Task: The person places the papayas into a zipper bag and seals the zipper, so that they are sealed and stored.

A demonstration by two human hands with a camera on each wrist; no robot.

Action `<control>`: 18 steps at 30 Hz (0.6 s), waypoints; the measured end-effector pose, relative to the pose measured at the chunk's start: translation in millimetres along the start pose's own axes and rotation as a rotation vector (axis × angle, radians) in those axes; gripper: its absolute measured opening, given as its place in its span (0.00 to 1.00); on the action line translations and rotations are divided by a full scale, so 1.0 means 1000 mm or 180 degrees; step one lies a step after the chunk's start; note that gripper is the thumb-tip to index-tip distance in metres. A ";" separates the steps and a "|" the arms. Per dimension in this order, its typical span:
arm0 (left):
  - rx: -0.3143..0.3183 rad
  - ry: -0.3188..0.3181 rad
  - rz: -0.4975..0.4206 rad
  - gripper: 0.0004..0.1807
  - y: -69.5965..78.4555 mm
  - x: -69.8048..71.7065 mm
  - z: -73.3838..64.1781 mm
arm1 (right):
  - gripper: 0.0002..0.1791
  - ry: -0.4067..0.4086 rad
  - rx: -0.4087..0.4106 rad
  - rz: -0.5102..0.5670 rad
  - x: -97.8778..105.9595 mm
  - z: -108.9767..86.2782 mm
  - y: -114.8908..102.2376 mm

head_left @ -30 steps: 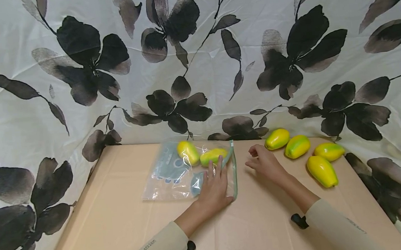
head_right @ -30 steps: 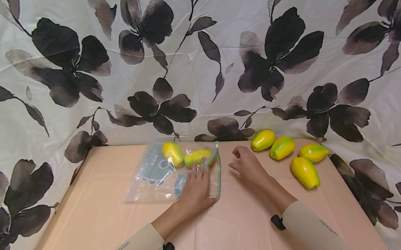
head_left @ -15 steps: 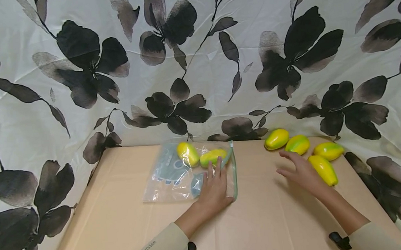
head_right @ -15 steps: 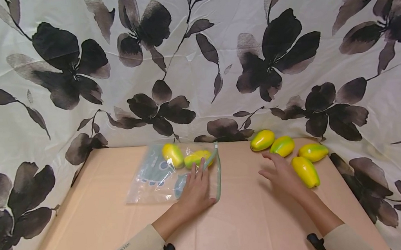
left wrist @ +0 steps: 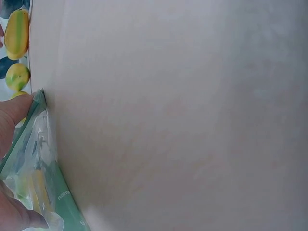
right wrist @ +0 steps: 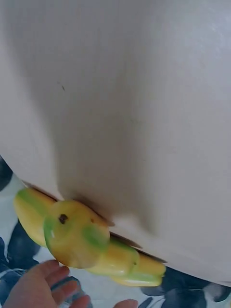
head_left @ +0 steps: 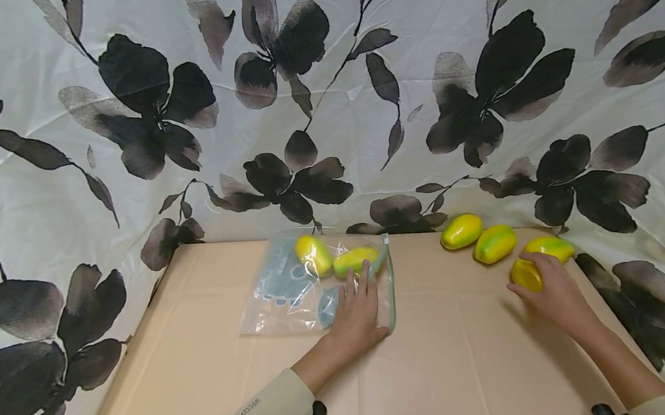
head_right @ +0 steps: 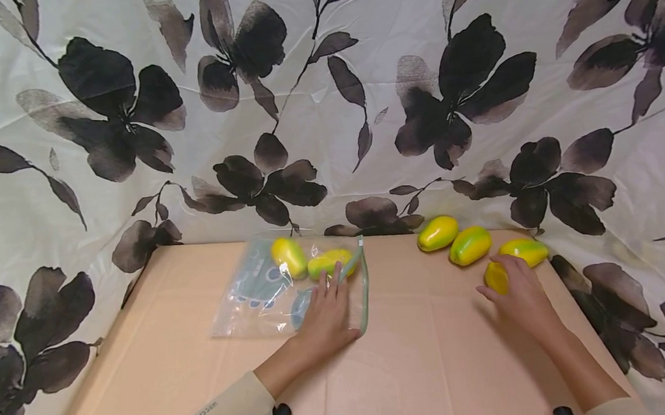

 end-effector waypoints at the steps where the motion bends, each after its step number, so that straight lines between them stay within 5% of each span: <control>1: -0.0001 -0.0002 -0.0006 0.66 0.000 0.000 0.000 | 0.37 0.0028 -0.0052 -0.0039 0.002 -0.001 0.005; 12: -0.0006 0.0015 -0.0009 0.66 -0.001 -0.001 0.001 | 0.34 0.0183 -0.0183 -0.0170 0.009 -0.007 0.029; 18: -0.0005 -0.0014 -0.0043 0.66 -0.001 -0.002 -0.001 | 0.38 0.0040 -0.0370 -0.0330 0.006 -0.012 0.039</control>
Point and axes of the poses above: each hand's wrist, its own z-axis towards the middle knuckle, its own x-axis out of the back of the hand, y = z × x, the point moved 9 cm from there along z, towards the middle knuckle, and after that the axes turned 12 degrees about y, right-handed, at the moved point
